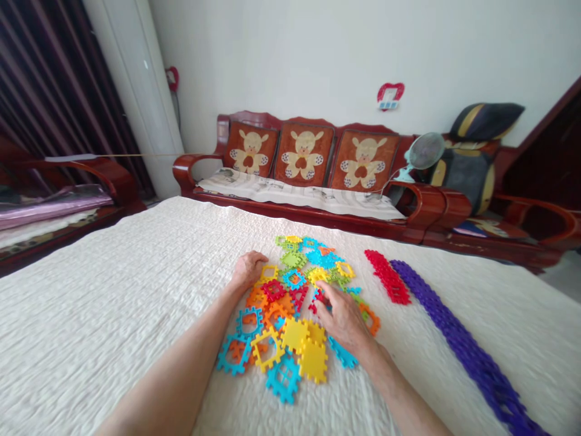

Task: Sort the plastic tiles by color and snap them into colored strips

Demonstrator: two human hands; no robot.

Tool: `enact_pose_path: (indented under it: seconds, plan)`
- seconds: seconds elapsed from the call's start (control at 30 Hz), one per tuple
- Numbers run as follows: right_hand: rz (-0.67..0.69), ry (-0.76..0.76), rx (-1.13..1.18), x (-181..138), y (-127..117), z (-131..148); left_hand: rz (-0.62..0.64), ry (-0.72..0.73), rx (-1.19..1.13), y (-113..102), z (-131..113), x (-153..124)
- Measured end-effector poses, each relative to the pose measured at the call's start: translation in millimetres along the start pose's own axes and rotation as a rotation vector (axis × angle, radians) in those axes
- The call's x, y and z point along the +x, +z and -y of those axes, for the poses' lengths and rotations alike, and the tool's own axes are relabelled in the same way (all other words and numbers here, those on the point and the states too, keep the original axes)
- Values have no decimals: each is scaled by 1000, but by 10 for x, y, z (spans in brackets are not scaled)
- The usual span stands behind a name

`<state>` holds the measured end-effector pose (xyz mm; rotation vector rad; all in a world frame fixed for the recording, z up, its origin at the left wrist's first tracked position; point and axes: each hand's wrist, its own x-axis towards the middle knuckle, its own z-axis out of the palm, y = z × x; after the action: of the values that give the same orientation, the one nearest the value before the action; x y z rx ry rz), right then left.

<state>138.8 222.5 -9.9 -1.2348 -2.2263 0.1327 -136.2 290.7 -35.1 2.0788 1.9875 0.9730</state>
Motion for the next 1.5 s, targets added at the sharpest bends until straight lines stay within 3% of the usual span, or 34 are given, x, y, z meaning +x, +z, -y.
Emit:
enact_pose_path:
  seconds: [0.13, 0.27, 0.57, 0.73, 0.9, 1.07, 1.23, 1.33, 1.5]
  plan:
    - [-45, -125, -6, 25, -52, 55, -3, 4, -13, 11, 9, 8]
    - [30, -200, -14, 100, -42, 159, -13, -27, -60, 6, 9, 1]
    - [156, -62, -164, 445, 208, 692, -28, -47, -99, 26, 29, 8]
    - [211, -19, -73, 500, 297, 744, -29, -62, -96, 10, 5, 3]
    - [98, 1, 295, 422, 75, 439, -18, -62, -89, 9, 15, 4]
    - [-36, 137, 132, 56, -340, -291, 2, -76, -87, -9, 1, 5]
    - [-52, 279, 7, -419, -608, -875, 2, -78, -53, -14, -2, 9]
    - [-53, 281, -24, -572, -622, -971, 7, -76, -43, -9, 11, 11]
    - [-117, 317, -122, -598, -547, -881, 7, -79, -18, -10, 34, 3]
